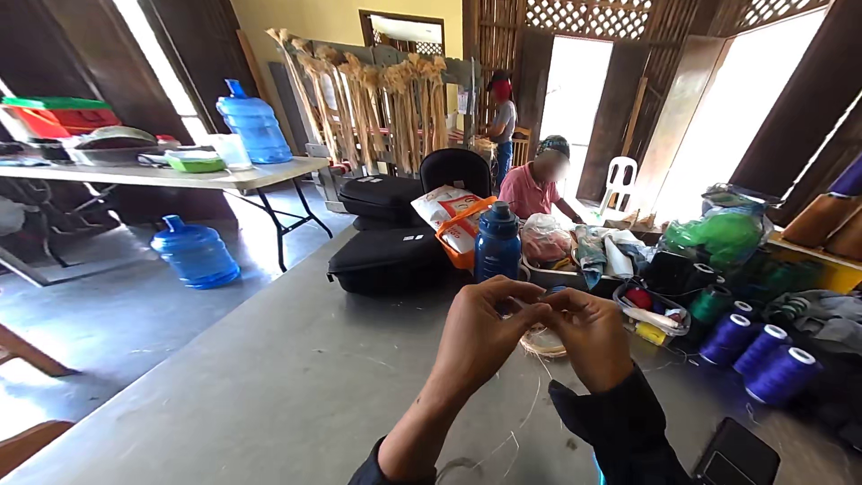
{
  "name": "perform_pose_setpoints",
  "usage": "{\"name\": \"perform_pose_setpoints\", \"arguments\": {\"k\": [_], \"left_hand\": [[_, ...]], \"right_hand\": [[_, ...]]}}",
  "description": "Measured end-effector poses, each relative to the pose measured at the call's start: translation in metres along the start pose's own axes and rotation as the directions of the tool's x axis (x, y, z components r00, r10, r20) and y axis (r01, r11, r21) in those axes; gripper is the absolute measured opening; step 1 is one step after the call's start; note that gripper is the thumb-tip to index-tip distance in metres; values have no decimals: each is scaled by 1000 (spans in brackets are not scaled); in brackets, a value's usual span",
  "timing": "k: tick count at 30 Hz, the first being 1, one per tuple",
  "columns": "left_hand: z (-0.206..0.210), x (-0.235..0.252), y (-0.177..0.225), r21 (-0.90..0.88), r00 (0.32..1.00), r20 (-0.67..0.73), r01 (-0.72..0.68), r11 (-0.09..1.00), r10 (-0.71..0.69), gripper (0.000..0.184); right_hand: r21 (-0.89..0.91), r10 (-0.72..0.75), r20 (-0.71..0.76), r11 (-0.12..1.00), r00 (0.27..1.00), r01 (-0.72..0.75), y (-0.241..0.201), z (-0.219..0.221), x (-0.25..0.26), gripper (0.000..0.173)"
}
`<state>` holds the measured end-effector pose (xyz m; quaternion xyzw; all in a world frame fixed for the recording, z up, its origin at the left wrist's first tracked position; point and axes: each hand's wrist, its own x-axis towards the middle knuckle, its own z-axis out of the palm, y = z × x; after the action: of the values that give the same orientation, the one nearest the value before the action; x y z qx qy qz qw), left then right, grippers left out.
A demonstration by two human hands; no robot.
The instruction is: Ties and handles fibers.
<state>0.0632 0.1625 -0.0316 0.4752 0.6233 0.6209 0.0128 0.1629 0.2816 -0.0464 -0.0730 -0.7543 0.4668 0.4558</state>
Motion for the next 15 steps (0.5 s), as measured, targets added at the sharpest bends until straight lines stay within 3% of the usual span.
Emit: {"name": "perform_pose_setpoints", "arguments": {"k": [9, 15], "left_hand": [[11, 2, -6, -12, 989, -148, 15, 1000, -16, 4], [12, 0, -9, 124, 984, -150, -82, 989, 101, 4]], "right_hand": [[96, 11, -23, 995, 1000, -9, 0, 2, 1, 5], [109, 51, -48, 993, 998, -45, 0, 4, 1, 7]]}}
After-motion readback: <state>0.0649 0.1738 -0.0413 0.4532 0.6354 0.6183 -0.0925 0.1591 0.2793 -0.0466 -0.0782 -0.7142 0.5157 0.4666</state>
